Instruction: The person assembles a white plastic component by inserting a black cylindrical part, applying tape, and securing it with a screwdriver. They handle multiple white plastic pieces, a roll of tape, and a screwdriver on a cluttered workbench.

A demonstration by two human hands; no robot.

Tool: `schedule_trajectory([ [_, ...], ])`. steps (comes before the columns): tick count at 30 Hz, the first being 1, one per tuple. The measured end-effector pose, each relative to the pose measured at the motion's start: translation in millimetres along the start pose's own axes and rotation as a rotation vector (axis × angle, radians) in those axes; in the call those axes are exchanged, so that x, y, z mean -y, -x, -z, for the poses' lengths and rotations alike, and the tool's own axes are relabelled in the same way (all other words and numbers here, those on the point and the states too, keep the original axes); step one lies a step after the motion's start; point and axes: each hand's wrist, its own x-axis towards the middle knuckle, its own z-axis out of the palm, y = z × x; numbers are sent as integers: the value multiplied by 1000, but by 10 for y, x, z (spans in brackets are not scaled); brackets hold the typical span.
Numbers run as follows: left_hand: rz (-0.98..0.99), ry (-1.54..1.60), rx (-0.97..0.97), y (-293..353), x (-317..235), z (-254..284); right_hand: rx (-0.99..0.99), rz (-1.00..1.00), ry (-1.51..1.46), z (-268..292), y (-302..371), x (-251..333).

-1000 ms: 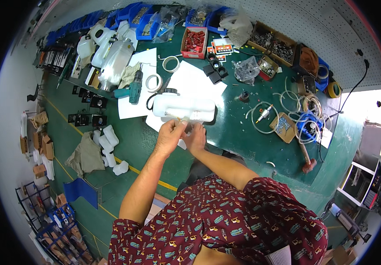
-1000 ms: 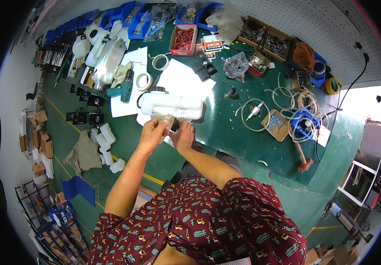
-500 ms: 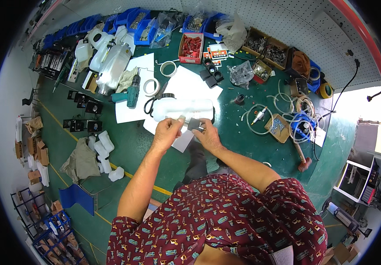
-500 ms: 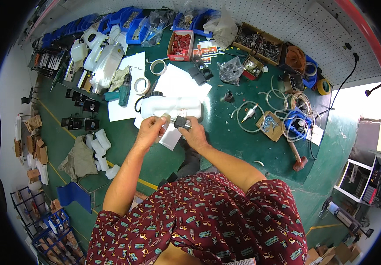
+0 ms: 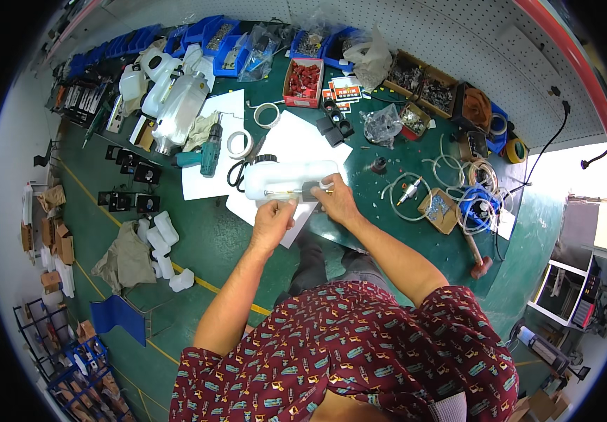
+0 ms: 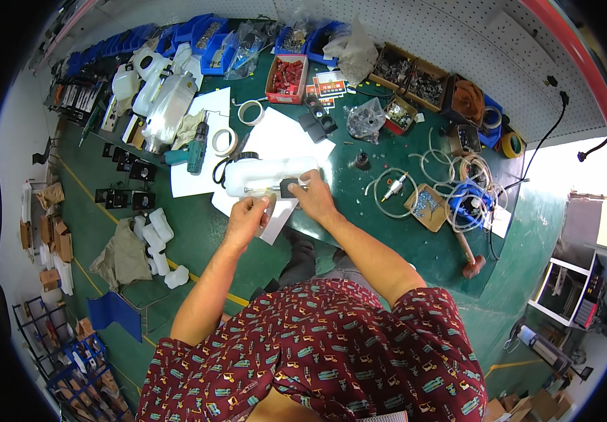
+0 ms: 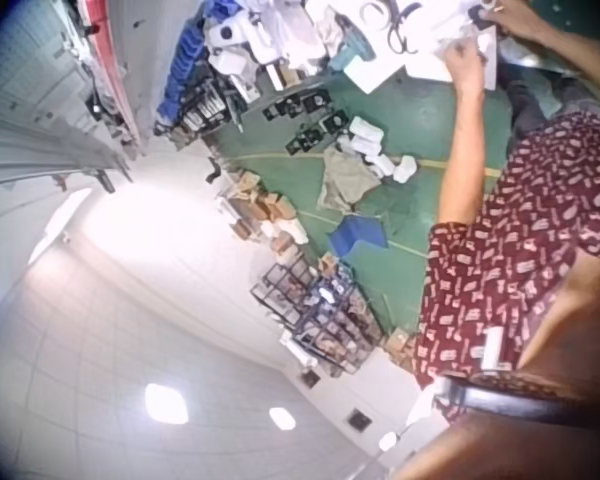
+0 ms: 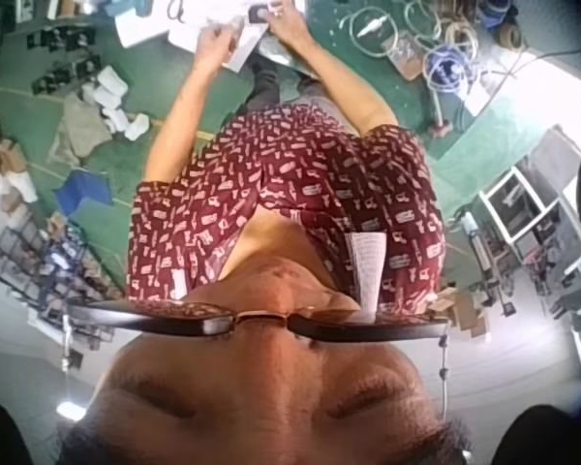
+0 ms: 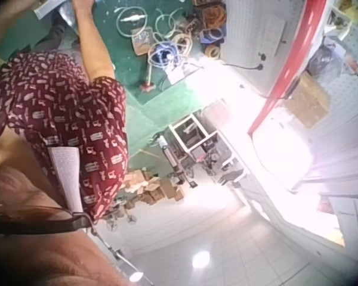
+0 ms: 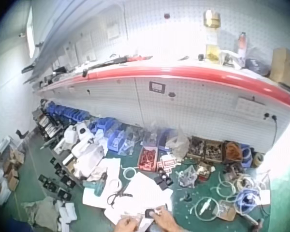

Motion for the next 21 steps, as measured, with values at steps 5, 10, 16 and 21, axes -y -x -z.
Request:
schedule_trajectory([
  [5, 63, 32, -8, 123, 329, -254, 35, -205, -154, -18, -59, 126],
  [10, 66, 128, -33, 88, 620, -515, 69, -294, -281, -8, -100, 56],
  [16, 43, 140, -112, 52, 726, -645, -50, 5, 412, 89, -26, 247],
  [21, 5, 162, -125, 65, 624, -628, -52, 265, 571, 181, 55, 349],
])
